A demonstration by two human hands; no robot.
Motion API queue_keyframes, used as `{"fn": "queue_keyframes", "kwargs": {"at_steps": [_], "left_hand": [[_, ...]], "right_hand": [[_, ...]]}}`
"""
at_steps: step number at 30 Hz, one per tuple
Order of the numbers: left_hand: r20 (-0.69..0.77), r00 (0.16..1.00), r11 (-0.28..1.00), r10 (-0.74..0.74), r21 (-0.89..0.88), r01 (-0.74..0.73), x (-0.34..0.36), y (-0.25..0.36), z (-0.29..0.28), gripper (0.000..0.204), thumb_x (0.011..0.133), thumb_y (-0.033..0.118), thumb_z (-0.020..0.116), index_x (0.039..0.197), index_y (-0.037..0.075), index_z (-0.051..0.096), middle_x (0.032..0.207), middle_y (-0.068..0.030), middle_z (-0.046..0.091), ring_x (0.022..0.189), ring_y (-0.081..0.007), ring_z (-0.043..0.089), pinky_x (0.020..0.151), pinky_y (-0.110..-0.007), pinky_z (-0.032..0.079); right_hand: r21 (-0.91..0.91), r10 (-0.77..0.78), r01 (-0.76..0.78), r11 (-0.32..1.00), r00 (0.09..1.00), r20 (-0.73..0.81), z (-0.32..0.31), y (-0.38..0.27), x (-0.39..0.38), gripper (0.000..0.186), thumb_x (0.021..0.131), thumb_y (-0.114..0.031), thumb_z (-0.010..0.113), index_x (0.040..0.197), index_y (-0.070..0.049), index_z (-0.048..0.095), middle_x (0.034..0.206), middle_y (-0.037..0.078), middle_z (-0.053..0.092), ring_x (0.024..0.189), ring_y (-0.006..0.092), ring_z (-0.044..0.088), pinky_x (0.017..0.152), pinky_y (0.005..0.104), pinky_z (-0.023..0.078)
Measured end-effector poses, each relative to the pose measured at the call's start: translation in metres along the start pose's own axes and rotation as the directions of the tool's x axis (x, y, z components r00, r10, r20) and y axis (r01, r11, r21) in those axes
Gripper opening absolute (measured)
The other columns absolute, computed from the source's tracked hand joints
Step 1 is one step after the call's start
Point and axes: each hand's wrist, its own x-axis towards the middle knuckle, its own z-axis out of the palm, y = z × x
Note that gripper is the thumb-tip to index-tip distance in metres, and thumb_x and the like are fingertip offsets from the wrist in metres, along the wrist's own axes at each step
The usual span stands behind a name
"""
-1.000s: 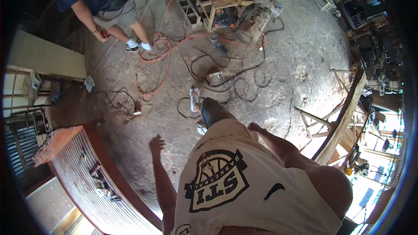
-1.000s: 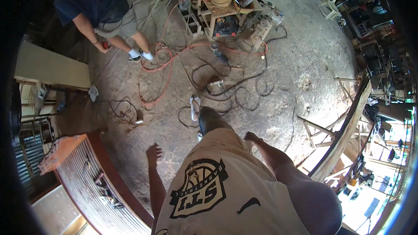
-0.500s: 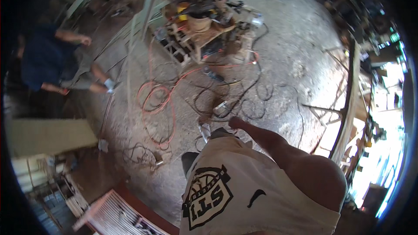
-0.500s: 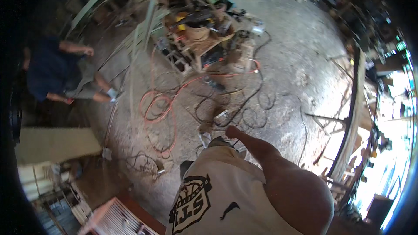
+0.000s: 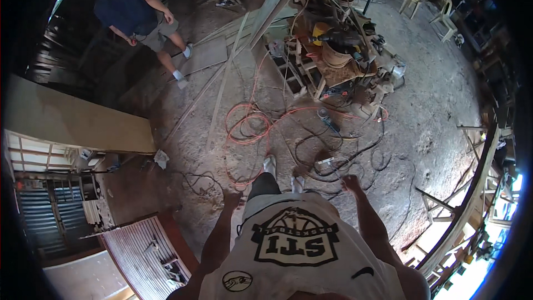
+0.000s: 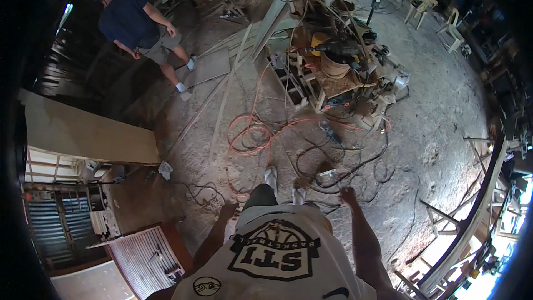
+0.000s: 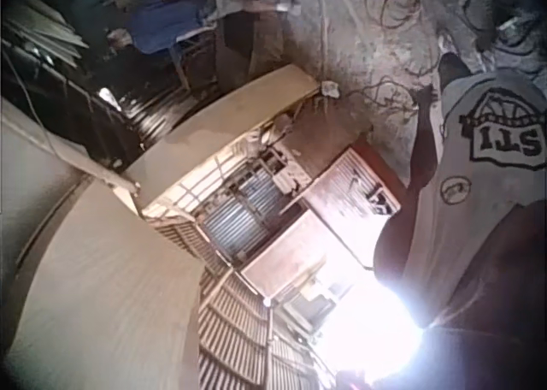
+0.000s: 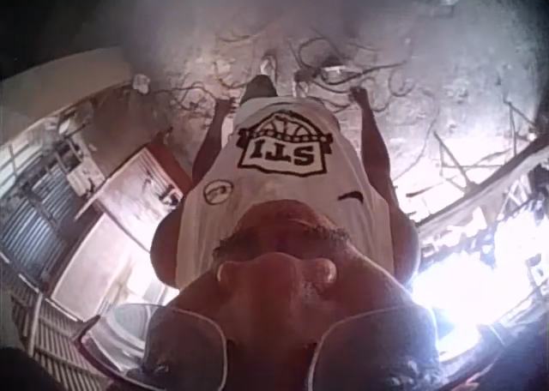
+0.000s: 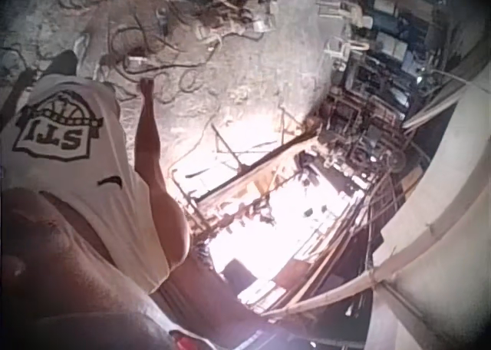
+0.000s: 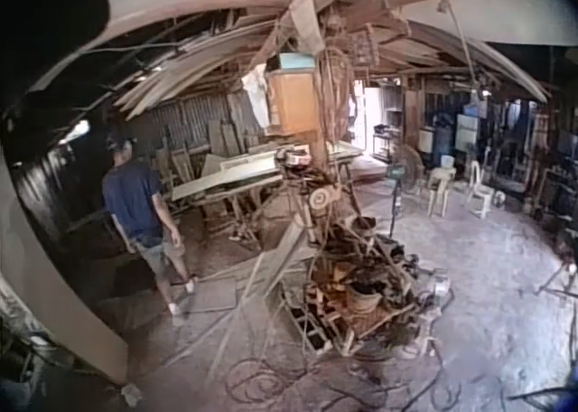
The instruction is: Measuring a piece of wood with a tape measure and preparing to cut it with a circular saw.
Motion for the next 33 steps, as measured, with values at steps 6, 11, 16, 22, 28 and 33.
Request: {"fn": "queue_keyframes", "kwargs": {"at_steps": [6, 11, 16, 22, 28, 33], "left_hand": [[0.108, 0.97, 0.976, 0.218, -0.03, -0.216, 0.048, 0.102, -0.048, 0.051, 0.103, 0.053, 0.067, 0.111, 0.003, 0.075, 0.096, -0.0122, 0.077, 0.078, -0.0269, 0.074, 0.069, -0.046, 0.058], [0.147, 0.988, 0.977, 0.04, 0.204, -0.07, 0.066, 0.139, -0.078, 0.05, 0.103, 0.052, 0.069, 0.113, 0.002, 0.072, 0.097, -0.0142, 0.076, 0.079, -0.0279, 0.076, 0.068, -0.043, 0.062], [0.197, 0.977, 0.855, -0.078, 0.517, -0.036, 0.063, 0.157, -0.073, 0.04, 0.105, 0.046, 0.066, 0.099, 0.008, 0.077, 0.079, -0.0082, 0.073, 0.064, -0.0206, 0.066, 0.054, -0.039, 0.047], [0.312, 0.95, 0.667, -0.018, 0.712, -0.221, 0.056, 0.199, -0.027, 0.041, 0.104, 0.045, 0.065, 0.097, 0.007, 0.077, 0.078, -0.0082, 0.072, 0.065, -0.0197, 0.067, 0.056, -0.039, 0.049], [0.369, 0.928, 0.524, 0.048, 0.782, -0.338, 0.045, 0.241, 0.075, 0.042, 0.103, 0.044, 0.065, 0.095, 0.005, 0.077, 0.077, -0.0082, 0.072, 0.065, -0.0188, 0.067, 0.058, -0.04, 0.05], [0.434, 0.895, 0.392, 0.101, 0.81, -0.436, 0.01, 0.238, 0.22, 0.042, 0.103, 0.043, 0.065, 0.093, 0.004, 0.077, 0.076, -0.0082, 0.071, 0.066, -0.0181, 0.068, 0.06, -0.04, 0.052]], "right_hand": [[-0.238, 0.255, -0.271, 0.933, 0.962, -0.097, 0.023, 0.104, -0.15, 0.027, 0.107, -0.022, 0.058, 0.112, 0.001, 0.073, 0.093, 0.019, 0.078, 0.07, 0.0304, 0.077, 0.051, 0.0443, 0.064], [-0.162, 0.423, -0.439, 0.884, 0.897, -0.125, 0.098, 0.168, -0.212, 0.032, 0.107, -0.028, 0.06, 0.104, 0.0, 0.075, 0.093, 0.016, 0.079, 0.074, 0.029, 0.079, 0.059, 0.0428, 0.067], [-0.879, 0.078, 0.094, 0.467, 0.986, 0.147, 0.168, 0.164, -0.203, 0.029, 0.087, -0.033, 0.067, 0.098, -0.01, 0.081, 0.094, 0.016, 0.078, 0.08, 0.0367, 0.076, 0.077, 0.049, 0.062], [0.052, 0.32, -0.317, 0.947, 0.924, -0.21, 0.151, 0.137, -0.232, 0.025, 0.095, -0.022, 0.06, 0.099, -0.008, 0.08, 0.09, 0.012, 0.079, 0.07, 0.0233, 0.078, 0.058, 0.0408, 0.067], [0.346, 0.373, -0.276, 0.897, 0.891, -0.257, 0.079, 0.209, -0.214, 0.028, 0.099, -0.026, 0.062, 0.093, -0.005, 0.08, 0.089, 0.01, 0.081, 0.071, 0.0243, 0.078, 0.059, 0.0414, 0.065], [0.462, 0.251, -0.068, 0.884, 0.903, -0.348, 0.005, 0.27, -0.206, 0.026, 0.098, -0.02, 0.061, 0.099, -0.002, 0.078, 0.087, 0.013, 0.08, 0.07, 0.0252, 0.078, 0.058, 0.0404, 0.064]]}}
